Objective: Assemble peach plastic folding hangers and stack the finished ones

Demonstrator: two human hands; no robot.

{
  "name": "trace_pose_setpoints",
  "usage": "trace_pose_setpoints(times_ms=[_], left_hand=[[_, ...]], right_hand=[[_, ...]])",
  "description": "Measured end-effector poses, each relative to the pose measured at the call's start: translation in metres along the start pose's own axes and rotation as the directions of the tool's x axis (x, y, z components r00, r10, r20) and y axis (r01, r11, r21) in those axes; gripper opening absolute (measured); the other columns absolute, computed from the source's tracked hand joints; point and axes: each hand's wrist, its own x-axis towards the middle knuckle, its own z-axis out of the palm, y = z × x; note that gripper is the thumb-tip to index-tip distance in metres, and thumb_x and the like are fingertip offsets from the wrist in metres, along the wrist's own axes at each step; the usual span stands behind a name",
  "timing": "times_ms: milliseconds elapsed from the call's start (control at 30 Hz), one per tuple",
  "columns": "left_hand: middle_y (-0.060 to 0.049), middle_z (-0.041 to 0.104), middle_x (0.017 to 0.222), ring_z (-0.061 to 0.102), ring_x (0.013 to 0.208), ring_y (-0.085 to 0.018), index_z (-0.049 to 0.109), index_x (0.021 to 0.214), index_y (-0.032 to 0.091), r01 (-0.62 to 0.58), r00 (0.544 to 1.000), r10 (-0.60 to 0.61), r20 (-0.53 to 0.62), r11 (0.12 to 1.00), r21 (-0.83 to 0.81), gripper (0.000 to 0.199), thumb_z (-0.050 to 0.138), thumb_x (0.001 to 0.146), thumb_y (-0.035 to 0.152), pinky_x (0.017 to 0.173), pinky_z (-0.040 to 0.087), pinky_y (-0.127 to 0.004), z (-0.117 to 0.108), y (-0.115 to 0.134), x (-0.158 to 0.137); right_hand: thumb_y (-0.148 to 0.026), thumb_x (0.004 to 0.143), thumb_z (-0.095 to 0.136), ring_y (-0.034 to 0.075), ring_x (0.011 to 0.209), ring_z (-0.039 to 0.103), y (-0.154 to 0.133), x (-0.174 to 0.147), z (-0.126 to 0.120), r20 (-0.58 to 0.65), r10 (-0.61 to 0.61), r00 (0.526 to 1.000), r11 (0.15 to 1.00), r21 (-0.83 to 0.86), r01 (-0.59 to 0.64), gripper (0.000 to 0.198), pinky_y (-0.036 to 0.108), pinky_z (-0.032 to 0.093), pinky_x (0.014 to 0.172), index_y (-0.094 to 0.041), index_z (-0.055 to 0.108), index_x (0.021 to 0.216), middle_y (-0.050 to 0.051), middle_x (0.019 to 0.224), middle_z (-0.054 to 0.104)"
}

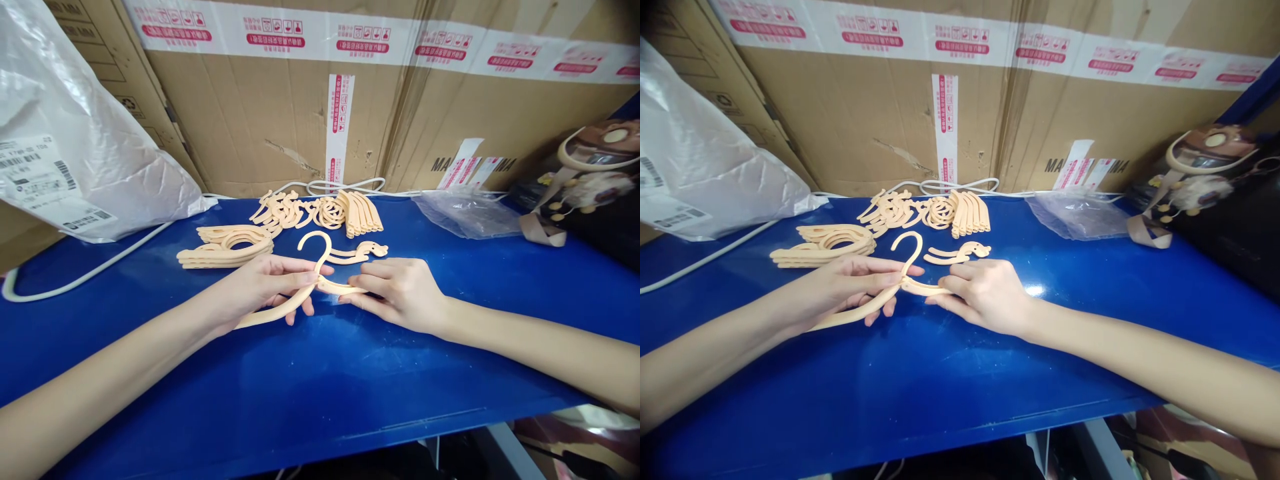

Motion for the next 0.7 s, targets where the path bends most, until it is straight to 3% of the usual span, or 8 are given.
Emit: trace_pose_setpoints(times_ms=[700], left_hand=[[-0.002,0.069,0.066,0.06,0.056,-0.009,0.067,0.114,0.018,-0.018,0.998,0.02,-0.056,0.999,0.027,0.032,0.064,0.086,0.031,0.051,0.049,-0.015,0.0044,-0.0065,0.0025]], right_hand=[[-0.043,0.096,0.042,0.009,0.051,0.051,-0.003,0.0015,-0.0019,0.09,0.084,0.992,0.996,0.024,-0.087,0.046,0.025,0.027,0.051,-0.016,0.065,0.067,-0.001,0.056,0.057]])
